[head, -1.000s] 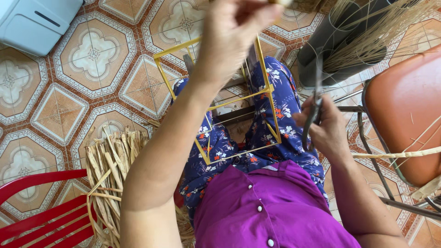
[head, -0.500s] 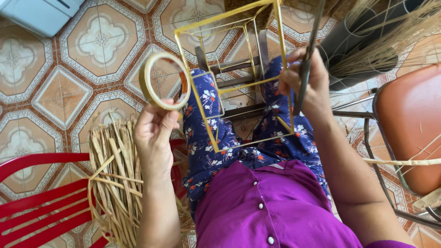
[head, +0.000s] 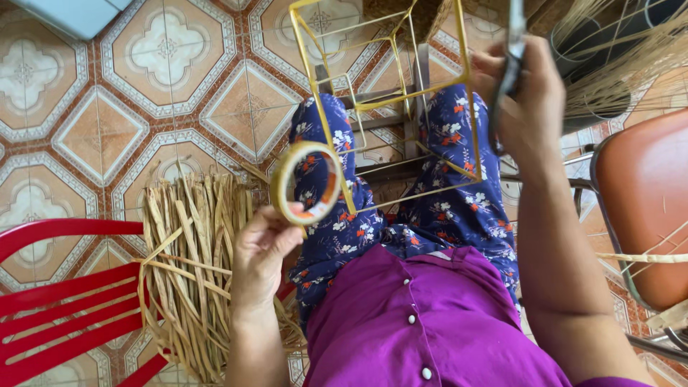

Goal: The person wraps a yellow metal frame with a thin bamboo strip, using scissors to cut the strip and a roll of tape to secure it. They repeatedly wrap, cut, and tape the frame while seated on a low stool.

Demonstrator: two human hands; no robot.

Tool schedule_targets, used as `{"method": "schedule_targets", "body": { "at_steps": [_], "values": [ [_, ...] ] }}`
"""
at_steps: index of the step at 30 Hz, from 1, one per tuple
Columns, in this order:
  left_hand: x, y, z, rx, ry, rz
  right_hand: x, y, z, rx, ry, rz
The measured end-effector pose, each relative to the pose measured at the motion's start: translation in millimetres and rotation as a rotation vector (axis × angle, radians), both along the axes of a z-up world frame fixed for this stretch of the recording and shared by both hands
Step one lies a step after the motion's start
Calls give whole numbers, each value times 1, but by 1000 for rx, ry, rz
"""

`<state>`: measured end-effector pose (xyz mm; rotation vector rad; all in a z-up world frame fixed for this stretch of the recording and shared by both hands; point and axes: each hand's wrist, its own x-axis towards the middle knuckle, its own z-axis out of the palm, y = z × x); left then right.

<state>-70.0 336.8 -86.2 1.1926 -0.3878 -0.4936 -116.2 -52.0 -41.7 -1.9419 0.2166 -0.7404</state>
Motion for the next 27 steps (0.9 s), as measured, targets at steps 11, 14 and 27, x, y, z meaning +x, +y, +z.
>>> {"method": "schedule_targets", "body": {
  "at_steps": [11,14,27],
  "values": [
    [-29,-46,22,209,-274,-626,-131,66,-22,353,242,693],
    [-23,-55,26,582,-624,-271,-140,60,-43,555,272,718],
    [-3,-70,3,473,-844,103,-123,51,-52,456,202,502]
  ]
}}
